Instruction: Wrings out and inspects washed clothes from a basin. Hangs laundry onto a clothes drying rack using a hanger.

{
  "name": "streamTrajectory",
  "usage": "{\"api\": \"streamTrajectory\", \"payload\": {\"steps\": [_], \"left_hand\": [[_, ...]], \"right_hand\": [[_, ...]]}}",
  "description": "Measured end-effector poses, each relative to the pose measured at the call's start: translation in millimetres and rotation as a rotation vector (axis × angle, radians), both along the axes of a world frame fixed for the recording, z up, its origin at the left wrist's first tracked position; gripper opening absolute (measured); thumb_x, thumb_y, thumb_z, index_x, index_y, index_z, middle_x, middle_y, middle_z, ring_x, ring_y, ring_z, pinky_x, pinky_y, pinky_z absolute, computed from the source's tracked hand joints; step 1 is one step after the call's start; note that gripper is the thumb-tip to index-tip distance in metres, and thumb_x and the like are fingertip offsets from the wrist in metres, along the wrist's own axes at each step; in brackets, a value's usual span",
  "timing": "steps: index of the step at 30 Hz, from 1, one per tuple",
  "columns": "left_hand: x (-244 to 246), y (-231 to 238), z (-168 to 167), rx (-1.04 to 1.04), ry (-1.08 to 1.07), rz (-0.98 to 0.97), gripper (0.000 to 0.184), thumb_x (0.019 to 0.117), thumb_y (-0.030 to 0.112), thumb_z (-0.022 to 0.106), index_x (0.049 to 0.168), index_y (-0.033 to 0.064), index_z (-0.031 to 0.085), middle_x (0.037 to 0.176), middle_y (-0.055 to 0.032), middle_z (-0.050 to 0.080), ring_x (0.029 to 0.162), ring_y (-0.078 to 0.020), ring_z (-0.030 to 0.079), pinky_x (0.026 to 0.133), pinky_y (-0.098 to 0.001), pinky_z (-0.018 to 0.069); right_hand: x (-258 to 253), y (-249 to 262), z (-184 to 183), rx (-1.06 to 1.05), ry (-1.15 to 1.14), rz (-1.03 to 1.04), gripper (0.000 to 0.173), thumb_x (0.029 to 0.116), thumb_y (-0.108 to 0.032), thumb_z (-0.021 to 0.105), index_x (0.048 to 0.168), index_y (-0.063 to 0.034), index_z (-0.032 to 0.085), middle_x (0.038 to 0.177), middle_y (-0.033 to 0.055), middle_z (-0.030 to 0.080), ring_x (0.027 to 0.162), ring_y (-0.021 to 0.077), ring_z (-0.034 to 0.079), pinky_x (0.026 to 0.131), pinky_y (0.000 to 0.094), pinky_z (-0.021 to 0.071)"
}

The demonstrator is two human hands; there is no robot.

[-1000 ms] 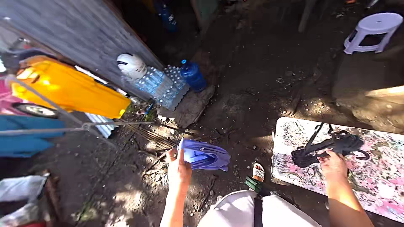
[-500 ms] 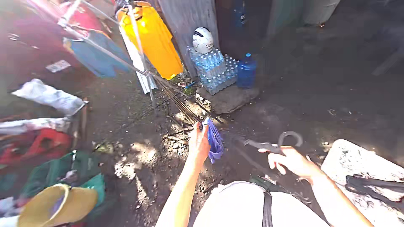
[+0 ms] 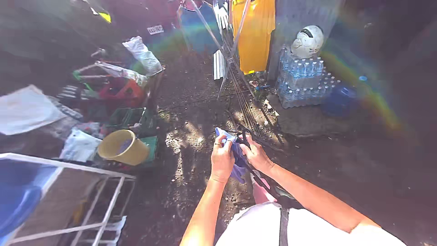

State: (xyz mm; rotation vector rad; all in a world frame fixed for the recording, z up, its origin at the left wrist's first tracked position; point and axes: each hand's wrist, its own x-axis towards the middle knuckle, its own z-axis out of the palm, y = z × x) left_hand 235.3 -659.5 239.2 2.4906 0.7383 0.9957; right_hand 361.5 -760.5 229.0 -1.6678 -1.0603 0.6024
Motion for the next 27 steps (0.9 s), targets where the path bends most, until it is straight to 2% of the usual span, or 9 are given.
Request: {"api": "streamTrajectory", "payload": {"steps": [4, 8, 11, 13, 16, 18, 21, 24, 27], "left_hand": [[-16, 75, -27, 0.242, -0.105, 0.229, 0.015, 0.0888, 0.003, 0.063, 0.094, 0.0075, 0.077, 0.118, -0.025, 0.066, 0.094, -0.0347, 0.068, 0.084, -0.0452, 0.0572], [13, 147, -65, 0.418, 0.012, 0.317, 0.015, 0.0876, 0.005, 0.066, 0.097, 0.0105, 0.075, 0.125, -0.026, 0.067, 0.116, -0.0457, 0.064, 0.094, -0.0586, 0.0496], [42, 189, -83, 0.313, 0.198, 0.284, 0.028, 0.0838, 0.005, 0.066, 0.11, 0.0048, 0.075, 0.142, -0.0285, 0.058, 0.131, -0.0518, 0.055, 0.104, -0.0685, 0.0433], [47, 204, -77, 0.243, 0.315, 0.235, 0.037, 0.0777, 0.012, 0.075, 0.114, 0.0075, 0.074, 0.149, -0.0259, 0.053, 0.136, -0.0496, 0.051, 0.108, -0.0677, 0.04], [55, 246, -46, 0.165, 0.45, 0.156, 0.039, 0.0682, 0.018, 0.087, 0.106, 0.0116, 0.077, 0.154, -0.0225, 0.049, 0.143, -0.0455, 0.045, 0.112, -0.0649, 0.0378], [54, 276, -32, 0.034, 0.511, 0.04, 0.03, 0.0733, 0.017, 0.086, 0.102, 0.0112, 0.078, 0.158, -0.0196, 0.045, 0.149, -0.0426, 0.037, 0.117, -0.0639, 0.0333], [61, 312, -25, -0.165, 0.439, -0.098, 0.009, 0.0871, 0.007, 0.071, 0.094, 0.0075, 0.077, 0.145, -0.0129, 0.061, 0.149, -0.0363, 0.04, 0.12, -0.0637, 0.0282], [72, 338, -23, -0.372, 0.362, -0.145, 0.02, 0.0935, 0.002, 0.056, 0.099, 0.002, 0.076, 0.114, -0.01, 0.076, 0.139, -0.0292, 0.054, 0.124, -0.0613, 0.0215], [90, 376, -20, -0.316, 0.457, -0.092, 0.028, 0.0984, 0.016, 0.051, 0.109, 0.0028, 0.073, 0.108, -0.0114, 0.076, 0.121, -0.0271, 0.067, 0.12, -0.0584, 0.0304]], "right_hand": [[15, 72, 48, 0.247, 0.246, 0.145, 0.042, 0.107, -0.013, 0.048, 0.149, -0.0058, 0.045, 0.08, 0.0033, 0.062, 0.054, 0.0069, 0.053, 0.051, 0.0231, 0.0484], [50, 147, 93, 0.394, 0.405, 0.267, 0.039, 0.1069, -0.01, 0.046, 0.145, -0.015, 0.049, 0.077, 0.0032, 0.063, 0.048, 0.0057, 0.05, 0.046, 0.0196, 0.0455], [93, 224, 110, 0.448, 0.438, 0.253, 0.033, 0.1094, -0.017, 0.042, 0.14, -0.0167, 0.054, 0.073, 0.0038, 0.061, 0.045, 0.0066, 0.048, 0.042, 0.0191, 0.0441], [116, 275, 111, 0.42, 0.473, 0.201, 0.032, 0.1105, -0.021, 0.04, 0.138, -0.0172, 0.055, 0.071, 0.0035, 0.06, 0.042, 0.0069, 0.046, 0.039, 0.0188, 0.042], [146, 357, 99, 0.362, 0.496, 0.165, 0.032, 0.1114, -0.023, 0.039, 0.138, -0.0163, 0.054, 0.069, 0.0032, 0.058, 0.041, 0.0077, 0.044, 0.04, 0.0202, 0.0409], [154, 405, 85, 0.324, 0.532, 0.156, 0.031, 0.1122, -0.023, 0.038, 0.137, -0.0153, 0.053, 0.066, 0.0027, 0.057, 0.041, 0.0067, 0.043, 0.04, 0.0199, 0.04], [159, 468, 71, 0.266, 0.557, 0.159, 0.03, 0.1126, -0.025, 0.038, 0.138, -0.0154, 0.052, 0.066, 0.0024, 0.056, 0.041, 0.0064, 0.043, 0.04, 0.0194, 0.0389], [163, 522, 59, 0.245, 0.548, 0.15, 0.031, 0.1127, -0.028, 0.038, 0.138, -0.0169, 0.051, 0.065, 0.0017, 0.053, 0.04, 0.0067, 0.04, 0.039, 0.0196, 0.0367], [176, 573, 42, 0.222, 0.537, 0.105, 0.033, 0.1127, -0.033, 0.036, 0.141, -0.0194, 0.049, 0.065, 0.0021, 0.052, 0.04, 0.008, 0.038, 0.039, 0.0217, 0.0361]]}}
